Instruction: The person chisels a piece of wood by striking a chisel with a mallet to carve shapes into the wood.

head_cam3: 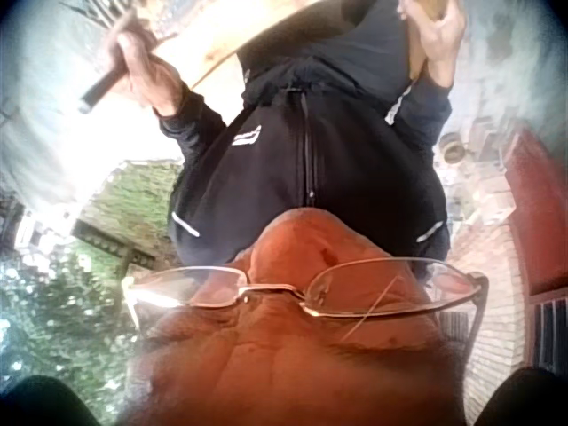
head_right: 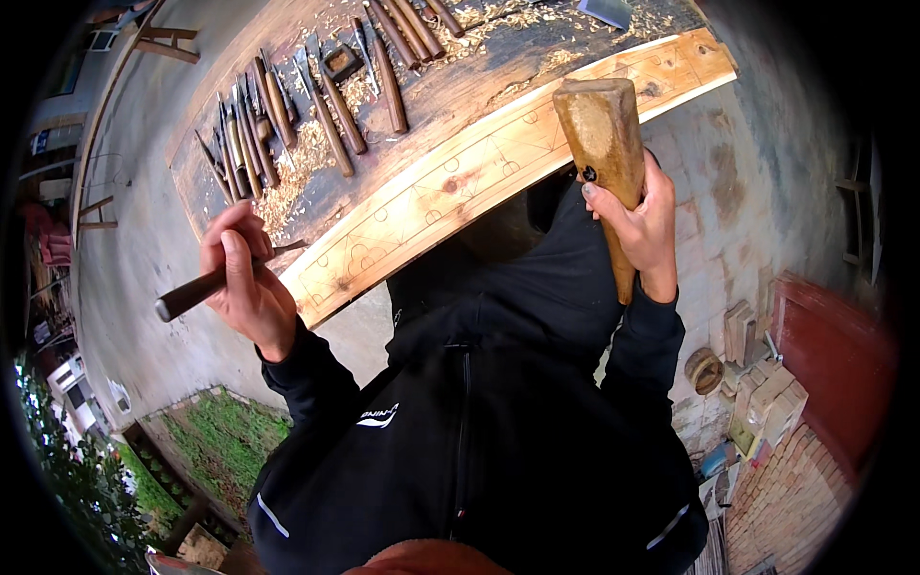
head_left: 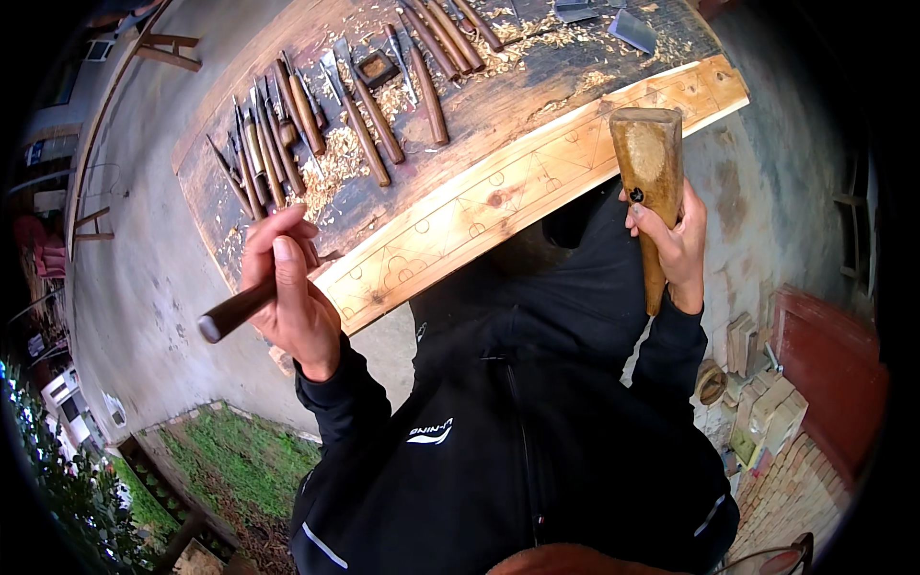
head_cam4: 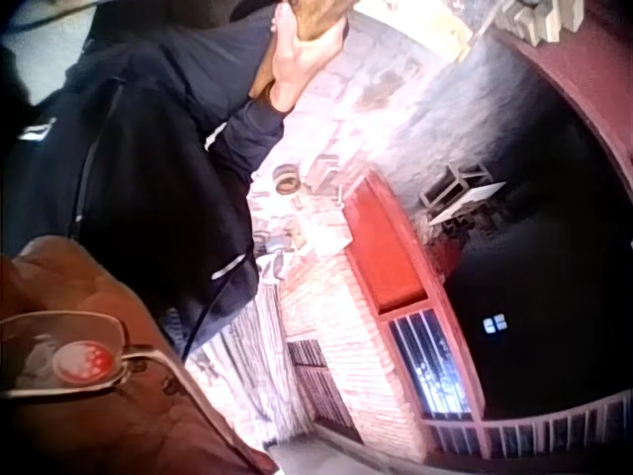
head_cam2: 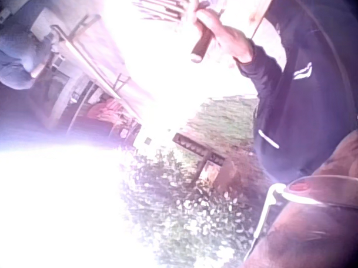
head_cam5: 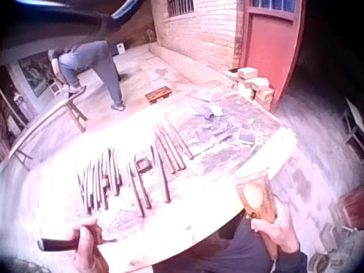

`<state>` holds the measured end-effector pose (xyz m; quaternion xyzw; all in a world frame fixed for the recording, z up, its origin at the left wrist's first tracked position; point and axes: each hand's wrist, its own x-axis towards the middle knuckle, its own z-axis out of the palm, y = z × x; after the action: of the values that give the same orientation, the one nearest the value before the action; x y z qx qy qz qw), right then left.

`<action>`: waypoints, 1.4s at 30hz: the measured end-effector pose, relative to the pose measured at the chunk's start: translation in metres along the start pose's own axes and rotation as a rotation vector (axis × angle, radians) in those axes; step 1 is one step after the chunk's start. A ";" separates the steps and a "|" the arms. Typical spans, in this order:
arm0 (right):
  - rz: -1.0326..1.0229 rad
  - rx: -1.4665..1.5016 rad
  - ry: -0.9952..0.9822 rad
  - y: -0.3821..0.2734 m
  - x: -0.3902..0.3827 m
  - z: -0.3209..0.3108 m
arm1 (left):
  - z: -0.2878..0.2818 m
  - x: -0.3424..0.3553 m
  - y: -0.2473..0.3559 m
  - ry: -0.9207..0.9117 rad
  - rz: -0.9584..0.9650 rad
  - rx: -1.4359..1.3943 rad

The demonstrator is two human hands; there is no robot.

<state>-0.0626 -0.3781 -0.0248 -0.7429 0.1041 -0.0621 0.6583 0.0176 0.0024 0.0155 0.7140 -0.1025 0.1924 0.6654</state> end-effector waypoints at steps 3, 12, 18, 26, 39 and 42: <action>0.013 -0.007 0.021 0.002 -0.001 0.001 | 0.006 0.002 0.015 0.146 -0.114 -0.277; 0.000 -0.050 0.008 0.005 -0.001 0.000 | 0.018 0.014 0.004 -0.039 -0.175 -0.769; 0.015 -0.076 0.016 0.005 -0.002 0.001 | 0.020 0.023 -0.001 -0.023 -0.170 -0.787; -0.006 -0.035 0.017 0.004 0.000 0.003 | 0.013 0.020 -0.003 -0.053 -0.185 -0.797; 0.019 -0.055 0.022 0.004 -0.001 0.000 | 0.041 0.023 -0.010 -0.181 -0.246 -0.901; 0.027 -0.088 0.008 0.003 -0.002 -0.001 | 0.046 0.026 -0.008 -0.187 -0.286 -0.884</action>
<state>-0.0645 -0.3791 -0.0274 -0.7694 0.1195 -0.0514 0.6254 0.0504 -0.0400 0.0171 0.3833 -0.1346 -0.0285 0.9133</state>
